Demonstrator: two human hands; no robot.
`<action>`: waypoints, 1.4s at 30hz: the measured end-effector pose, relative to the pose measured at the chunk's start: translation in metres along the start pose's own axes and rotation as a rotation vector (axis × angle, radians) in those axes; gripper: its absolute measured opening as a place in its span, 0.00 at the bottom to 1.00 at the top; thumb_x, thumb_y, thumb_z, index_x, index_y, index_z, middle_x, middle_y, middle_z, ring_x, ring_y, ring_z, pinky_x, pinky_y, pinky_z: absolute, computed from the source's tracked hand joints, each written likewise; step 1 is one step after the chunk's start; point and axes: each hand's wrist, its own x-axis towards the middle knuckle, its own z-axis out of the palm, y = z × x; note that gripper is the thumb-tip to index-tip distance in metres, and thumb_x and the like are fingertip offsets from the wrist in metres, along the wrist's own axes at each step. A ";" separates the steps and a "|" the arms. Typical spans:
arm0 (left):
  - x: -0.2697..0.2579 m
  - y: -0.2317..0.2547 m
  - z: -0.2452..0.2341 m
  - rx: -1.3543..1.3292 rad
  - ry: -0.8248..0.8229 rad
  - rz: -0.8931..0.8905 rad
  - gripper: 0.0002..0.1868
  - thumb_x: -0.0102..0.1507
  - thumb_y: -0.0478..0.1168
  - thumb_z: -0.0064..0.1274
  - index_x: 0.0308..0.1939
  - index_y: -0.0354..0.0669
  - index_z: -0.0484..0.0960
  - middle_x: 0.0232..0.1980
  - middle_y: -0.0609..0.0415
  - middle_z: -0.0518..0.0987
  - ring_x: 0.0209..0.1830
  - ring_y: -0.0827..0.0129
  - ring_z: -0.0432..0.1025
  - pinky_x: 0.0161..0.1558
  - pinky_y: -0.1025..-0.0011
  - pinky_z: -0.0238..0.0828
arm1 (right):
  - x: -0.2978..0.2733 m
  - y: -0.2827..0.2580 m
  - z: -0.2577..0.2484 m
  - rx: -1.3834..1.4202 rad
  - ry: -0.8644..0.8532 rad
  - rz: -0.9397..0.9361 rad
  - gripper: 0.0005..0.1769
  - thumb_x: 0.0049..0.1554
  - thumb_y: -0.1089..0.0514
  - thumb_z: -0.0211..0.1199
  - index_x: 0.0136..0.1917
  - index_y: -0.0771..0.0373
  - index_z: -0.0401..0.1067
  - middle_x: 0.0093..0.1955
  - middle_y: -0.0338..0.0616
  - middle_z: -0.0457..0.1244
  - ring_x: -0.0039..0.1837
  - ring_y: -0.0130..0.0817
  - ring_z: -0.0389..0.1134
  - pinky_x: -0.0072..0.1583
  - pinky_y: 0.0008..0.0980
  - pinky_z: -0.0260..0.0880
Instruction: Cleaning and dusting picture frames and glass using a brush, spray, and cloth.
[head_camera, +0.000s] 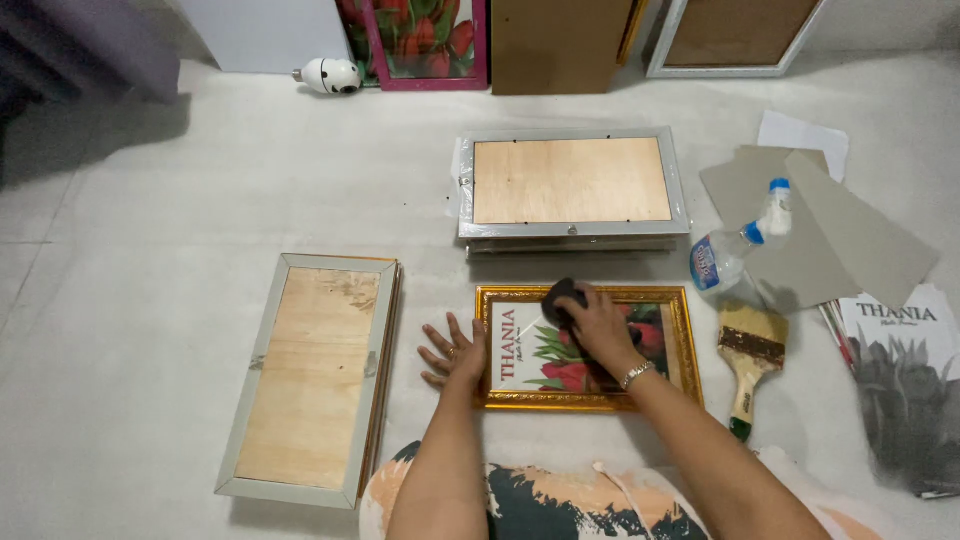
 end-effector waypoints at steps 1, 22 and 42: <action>0.002 0.000 0.001 -0.006 0.006 0.006 0.45 0.63 0.82 0.08 0.80 0.77 0.25 0.81 0.60 0.09 0.79 0.41 0.08 0.71 0.34 0.02 | 0.007 0.007 0.005 0.003 -0.017 0.172 0.34 0.52 0.59 0.64 0.69 0.36 0.60 0.69 0.48 0.53 0.62 0.56 0.66 0.52 0.51 0.79; 0.014 -0.005 0.007 -0.020 0.011 -0.002 0.42 0.65 0.80 0.06 0.80 0.78 0.26 0.80 0.61 0.09 0.79 0.43 0.07 0.70 0.34 0.01 | 0.037 -0.078 0.000 0.139 -0.122 0.028 0.34 0.50 0.58 0.69 0.68 0.40 0.64 0.70 0.51 0.54 0.60 0.58 0.64 0.48 0.51 0.79; -0.002 0.005 -0.005 -0.032 -0.012 -0.003 0.41 0.65 0.79 0.05 0.80 0.78 0.26 0.81 0.61 0.10 0.79 0.44 0.08 0.71 0.36 0.02 | 0.075 -0.118 0.003 0.162 -0.072 0.107 0.31 0.53 0.56 0.67 0.68 0.39 0.64 0.72 0.51 0.52 0.62 0.59 0.63 0.53 0.54 0.77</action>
